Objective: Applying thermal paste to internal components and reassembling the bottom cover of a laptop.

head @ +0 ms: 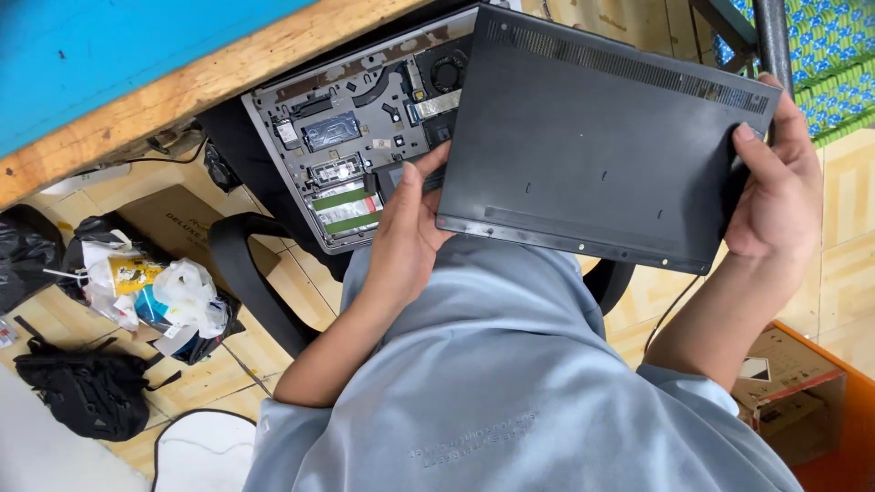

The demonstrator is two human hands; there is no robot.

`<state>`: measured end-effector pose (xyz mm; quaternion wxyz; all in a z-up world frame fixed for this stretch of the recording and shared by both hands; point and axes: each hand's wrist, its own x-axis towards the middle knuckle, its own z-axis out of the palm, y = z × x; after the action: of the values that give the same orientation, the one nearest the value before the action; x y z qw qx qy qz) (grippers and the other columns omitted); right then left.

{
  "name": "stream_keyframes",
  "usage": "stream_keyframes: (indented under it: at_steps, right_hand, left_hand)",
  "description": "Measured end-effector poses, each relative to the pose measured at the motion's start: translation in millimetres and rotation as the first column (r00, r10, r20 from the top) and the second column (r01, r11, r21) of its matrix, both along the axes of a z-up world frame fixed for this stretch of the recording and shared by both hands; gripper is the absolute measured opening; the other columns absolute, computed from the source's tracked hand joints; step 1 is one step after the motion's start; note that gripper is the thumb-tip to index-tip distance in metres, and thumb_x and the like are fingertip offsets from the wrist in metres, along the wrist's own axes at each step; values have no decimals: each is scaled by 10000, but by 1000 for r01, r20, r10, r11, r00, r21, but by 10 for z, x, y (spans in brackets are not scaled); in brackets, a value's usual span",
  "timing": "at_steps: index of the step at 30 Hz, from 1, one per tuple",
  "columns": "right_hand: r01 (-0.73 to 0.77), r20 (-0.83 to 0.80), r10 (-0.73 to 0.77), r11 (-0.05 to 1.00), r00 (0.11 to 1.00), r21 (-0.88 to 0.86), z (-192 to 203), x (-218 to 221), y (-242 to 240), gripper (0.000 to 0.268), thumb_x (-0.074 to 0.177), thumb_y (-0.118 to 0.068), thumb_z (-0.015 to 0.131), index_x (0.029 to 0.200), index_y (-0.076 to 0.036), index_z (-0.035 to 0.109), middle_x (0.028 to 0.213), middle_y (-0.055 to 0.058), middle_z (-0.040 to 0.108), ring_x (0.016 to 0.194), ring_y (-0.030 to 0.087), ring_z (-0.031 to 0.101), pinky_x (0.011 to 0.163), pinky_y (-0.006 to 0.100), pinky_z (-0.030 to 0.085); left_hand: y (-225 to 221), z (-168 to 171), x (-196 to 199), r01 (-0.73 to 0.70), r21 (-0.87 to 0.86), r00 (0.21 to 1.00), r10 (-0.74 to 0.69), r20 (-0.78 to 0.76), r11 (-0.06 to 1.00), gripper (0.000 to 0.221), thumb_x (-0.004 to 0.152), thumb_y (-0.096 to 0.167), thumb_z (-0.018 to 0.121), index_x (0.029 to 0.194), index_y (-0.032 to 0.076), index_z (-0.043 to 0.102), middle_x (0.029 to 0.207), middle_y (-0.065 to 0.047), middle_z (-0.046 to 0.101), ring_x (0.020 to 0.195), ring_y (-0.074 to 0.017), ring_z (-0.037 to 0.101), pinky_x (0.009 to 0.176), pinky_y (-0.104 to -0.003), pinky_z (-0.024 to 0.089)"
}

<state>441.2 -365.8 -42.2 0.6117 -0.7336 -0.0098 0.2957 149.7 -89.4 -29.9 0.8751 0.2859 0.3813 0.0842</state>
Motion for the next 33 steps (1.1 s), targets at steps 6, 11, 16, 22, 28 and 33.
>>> stream_keyframes:
  at_steps: [6, 11, 16, 22, 28, 33]
  right_hand:
    - [7, -30, -7, 1000, 1000, 2, 37, -11, 81, 568, 1039, -262, 748, 1582, -224, 585, 1488, -75, 669, 1359, 67, 675, 1204, 194, 558]
    - [23, 66, -34, 986, 997, 167, 100, -77, 52, 541, 1067, -263, 746, 1570, -166, 571, 1490, -9, 673, 1334, 100, 647, 1186, 219, 526]
    - [33, 115, -70, 953, 991, 302, 195, -112, 103, 491, 1172, -340, 616, 1612, -132, 557, 1562, 1, 616, 1357, 115, 617, 1186, 274, 519]
    - [-32, 94, 12, 977, 996, 212, 378, -252, 292, 586, 1106, -406, 655, 1589, -83, 578, 1516, 23, 622, 1291, 108, 650, 1057, 245, 557]
    - [-270, 70, 262, 949, 962, 159, 184, -597, 1000, 495, 1155, -308, 627, 1602, -99, 588, 995, -71, 620, 804, 11, 521, 704, 186, 435]
    - [-359, 397, 320, 933, 860, 25, 128, -588, 1287, 452, 1229, -232, 555, 1622, -18, 493, 1392, 176, 694, 1292, 202, 678, 883, 298, 693]
  left_hand:
    - [78, 88, 8, 27, -90, 999, -26, 19, 996, 858, 1030, 659, 362, 1657, 85, 475, 1374, -175, 720, 1229, -243, 704, 1099, -487, 596]
    - [26, 123, 18, -92, 53, 994, 95, -57, 994, 612, 1084, 318, 540, 1621, 29, 488, 1566, -186, 630, 1394, -290, 656, 1077, -481, 631]
    - [61, 107, 56, -126, 99, 974, 142, -177, 987, 503, 1070, 286, 570, 1531, 87, 580, 1533, -147, 670, 1338, -283, 688, 1050, -491, 647]
    - [178, -63, -227, -63, 230, 980, 103, -168, 971, 389, 1084, 382, 604, 1361, 109, 597, 1309, -67, 739, 1168, -153, 712, 962, -327, 612]
    - [537, 98, -754, 248, 794, 936, 75, -345, 555, 506, 1069, 321, 669, 1473, 56, 519, 1352, -92, 641, 1234, -187, 626, 1097, -336, 494]
    - [650, -46, -1278, 170, 853, 869, 333, -367, 494, 498, 1120, 361, 632, 1479, 40, 510, 1362, -102, 626, 1243, -194, 609, 1100, -355, 503]
